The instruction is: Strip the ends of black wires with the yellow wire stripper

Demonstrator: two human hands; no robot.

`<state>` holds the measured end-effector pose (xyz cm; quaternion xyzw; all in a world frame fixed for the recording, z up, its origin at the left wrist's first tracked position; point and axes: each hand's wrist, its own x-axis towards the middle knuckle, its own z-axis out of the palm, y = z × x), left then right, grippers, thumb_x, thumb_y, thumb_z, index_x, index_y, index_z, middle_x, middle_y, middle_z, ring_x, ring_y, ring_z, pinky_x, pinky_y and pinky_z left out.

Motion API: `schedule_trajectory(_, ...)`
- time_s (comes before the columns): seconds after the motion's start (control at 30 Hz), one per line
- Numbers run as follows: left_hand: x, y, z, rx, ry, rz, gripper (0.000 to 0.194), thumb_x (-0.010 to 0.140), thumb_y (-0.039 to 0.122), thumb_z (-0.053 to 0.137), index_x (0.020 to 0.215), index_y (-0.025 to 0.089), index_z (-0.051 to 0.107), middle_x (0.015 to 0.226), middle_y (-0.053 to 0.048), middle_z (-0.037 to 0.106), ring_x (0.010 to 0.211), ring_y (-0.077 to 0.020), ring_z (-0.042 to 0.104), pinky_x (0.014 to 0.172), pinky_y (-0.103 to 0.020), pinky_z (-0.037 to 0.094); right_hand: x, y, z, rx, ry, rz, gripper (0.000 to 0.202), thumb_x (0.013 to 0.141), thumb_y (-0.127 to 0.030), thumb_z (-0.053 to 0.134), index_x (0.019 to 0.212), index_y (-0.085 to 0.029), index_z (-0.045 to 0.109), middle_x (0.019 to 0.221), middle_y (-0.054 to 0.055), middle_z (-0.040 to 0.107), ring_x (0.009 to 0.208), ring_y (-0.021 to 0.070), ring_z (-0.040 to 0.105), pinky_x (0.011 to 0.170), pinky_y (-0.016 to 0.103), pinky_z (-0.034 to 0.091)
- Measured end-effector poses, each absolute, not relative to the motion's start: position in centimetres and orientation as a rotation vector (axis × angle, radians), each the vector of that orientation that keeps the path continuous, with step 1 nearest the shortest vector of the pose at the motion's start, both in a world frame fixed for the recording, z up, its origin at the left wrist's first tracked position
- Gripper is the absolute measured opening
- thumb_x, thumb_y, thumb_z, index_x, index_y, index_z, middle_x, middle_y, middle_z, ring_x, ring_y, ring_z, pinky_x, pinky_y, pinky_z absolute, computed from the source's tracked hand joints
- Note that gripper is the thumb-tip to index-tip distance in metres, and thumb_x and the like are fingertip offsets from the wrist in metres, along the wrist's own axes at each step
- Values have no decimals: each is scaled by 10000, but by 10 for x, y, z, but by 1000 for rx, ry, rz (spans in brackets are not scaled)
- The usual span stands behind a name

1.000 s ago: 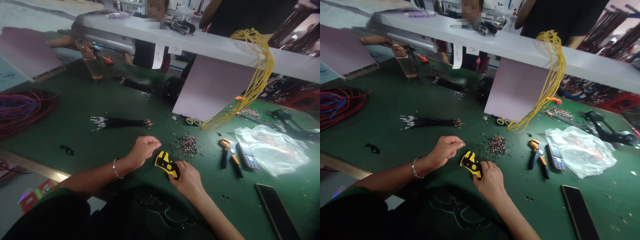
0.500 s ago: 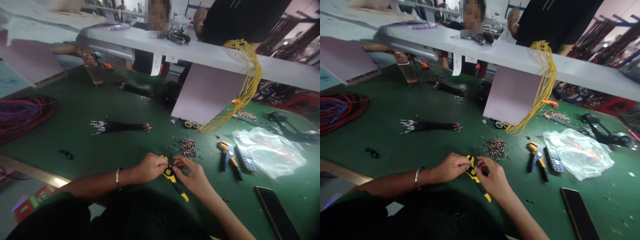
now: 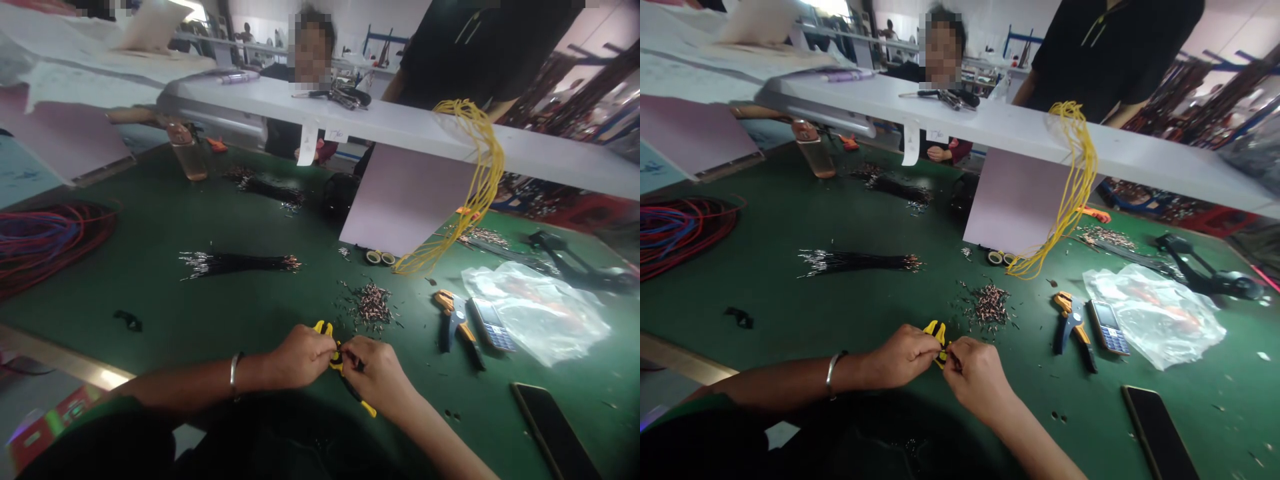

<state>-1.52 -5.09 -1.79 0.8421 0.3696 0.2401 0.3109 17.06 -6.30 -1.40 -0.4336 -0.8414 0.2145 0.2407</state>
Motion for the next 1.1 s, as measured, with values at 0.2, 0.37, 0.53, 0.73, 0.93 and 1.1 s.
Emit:
schedule_trajectory(0.2, -12, -57, -20, 2090, 974, 647, 262, 791, 61, 454, 551, 162, 427, 521, 40, 429, 502, -81, 349, 521, -220, 265, 168, -63, -20, -1148, -2257, 317, 190, 738, -92, 452, 590, -186, 525, 547, 6, 540, 489, 113, 483, 517, 225, 329)
schedule_trajectory(0.37, -9, -62, -20, 1991, 964, 675, 295, 775, 37, 458, 536, 165, 343, 504, 62, 334, 496, -75, 286, 502, -223, 243, 167, -65, -24, -1146, -2217, 242, 202, 743, -95, 461, 570, -193, 498, 535, 0, 522, 489, 113, 484, 512, 231, 322)
schedule_trajectory(0.53, -8, -63, -19, 1963, 946, 681, 295, 763, 45, 447, 530, 167, 313, 512, 56, 329, 498, -74, 290, 510, -224, 246, 166, -66, -28, -1119, -2168, 249, 185, 737, -90, 459, 593, -195, 511, 520, -12, 508, 471, 110, 474, 493, 233, 312)
schedule_trajectory(0.73, -7, -61, -18, 1936, 945, 691, 296, 738, 10, 429, 529, 167, 289, 507, 59, 305, 495, -73, 283, 512, -222, 237, 165, -65, -34, -1084, -2119, 206, 203, 744, -84, 445, 587, -207, 482, 508, -13, 494, 466, 116, 467, 489, 244, 307)
schedule_trajectory(0.93, -7, -62, -20, 1927, 930, 732, 299, 744, -4, 421, 532, 167, 298, 500, 68, 280, 486, -69, 270, 508, -218, 236, 164, -64, -38, -1081, -2087, 164, 217, 745, -78, 439, 581, -220, 436, 501, -22, 474, 465, 118, 448, 491, 257, 296)
schedule_trajectory(1.1, -8, -61, -22, 1948, 933, 754, 304, 757, 5, 436, 533, 165, 308, 502, 65, 312, 485, -65, 303, 498, -217, 236, 164, -64, -37, -1094, -2086, 186, 219, 747, -79, 449, 581, -221, 434, 505, -23, 472, 464, 118, 440, 492, 257, 304)
